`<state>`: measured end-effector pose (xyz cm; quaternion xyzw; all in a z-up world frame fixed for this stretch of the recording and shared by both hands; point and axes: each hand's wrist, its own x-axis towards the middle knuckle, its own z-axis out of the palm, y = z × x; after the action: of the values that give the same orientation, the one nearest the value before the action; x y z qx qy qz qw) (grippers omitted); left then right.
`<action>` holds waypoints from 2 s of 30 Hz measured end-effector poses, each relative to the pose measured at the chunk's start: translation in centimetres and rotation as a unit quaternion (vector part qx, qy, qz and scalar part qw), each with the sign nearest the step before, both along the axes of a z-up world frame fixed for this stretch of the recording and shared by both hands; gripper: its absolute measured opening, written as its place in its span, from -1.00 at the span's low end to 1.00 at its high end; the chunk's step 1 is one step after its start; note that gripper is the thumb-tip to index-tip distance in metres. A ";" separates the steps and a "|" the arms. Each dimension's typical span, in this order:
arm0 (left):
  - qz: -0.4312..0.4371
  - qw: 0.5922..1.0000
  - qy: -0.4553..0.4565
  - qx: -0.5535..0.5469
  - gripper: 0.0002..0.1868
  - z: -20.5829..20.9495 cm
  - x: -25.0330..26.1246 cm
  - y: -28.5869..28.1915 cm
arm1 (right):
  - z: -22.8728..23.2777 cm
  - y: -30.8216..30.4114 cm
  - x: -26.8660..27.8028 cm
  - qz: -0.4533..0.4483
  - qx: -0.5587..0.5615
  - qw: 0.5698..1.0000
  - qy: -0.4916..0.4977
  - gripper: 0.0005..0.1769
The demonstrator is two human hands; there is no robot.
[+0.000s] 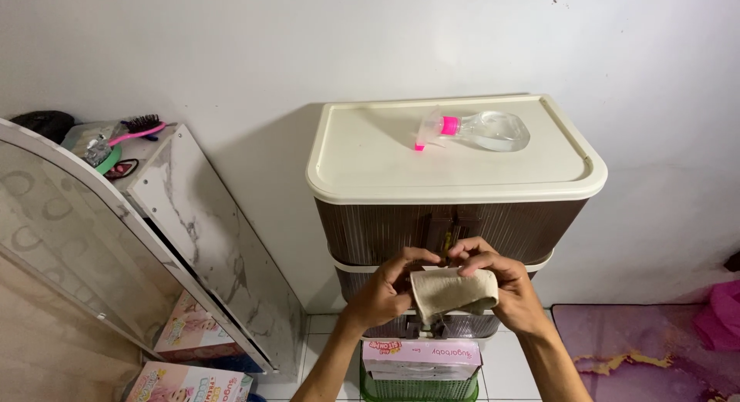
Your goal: The recorder cleans the top of a plastic cabinet using a spray and a cloth, then proceeds to organize the medicine and beauty bottles stored inside.
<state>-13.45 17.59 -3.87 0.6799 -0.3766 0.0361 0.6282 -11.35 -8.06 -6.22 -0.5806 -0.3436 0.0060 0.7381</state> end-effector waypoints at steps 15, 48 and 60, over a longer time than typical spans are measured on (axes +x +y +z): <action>-0.020 0.999 -0.030 -0.017 -0.47 1.7 -0.3 0.6 | -0.7 -2.2 -1.2 -0.042 -0.059 0.997 0.015 -0.72; 0.426 0.810 -0.282 0.288 -0.23 1.7 4.4 7.6 | 1.2 11.3 3.3 -0.435 -0.349 0.749 -0.359 -0.16; 0.409 0.819 -0.290 0.280 -0.17 1.0 5.1 8.6 | 2.1 11.4 4.4 -0.449 -0.442 0.673 -0.387 -0.29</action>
<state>-8.32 26.16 -2.91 0.8763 -0.2226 0.3778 0.1998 -6.90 3.35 -4.17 -0.8736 -0.2538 -0.4004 0.1101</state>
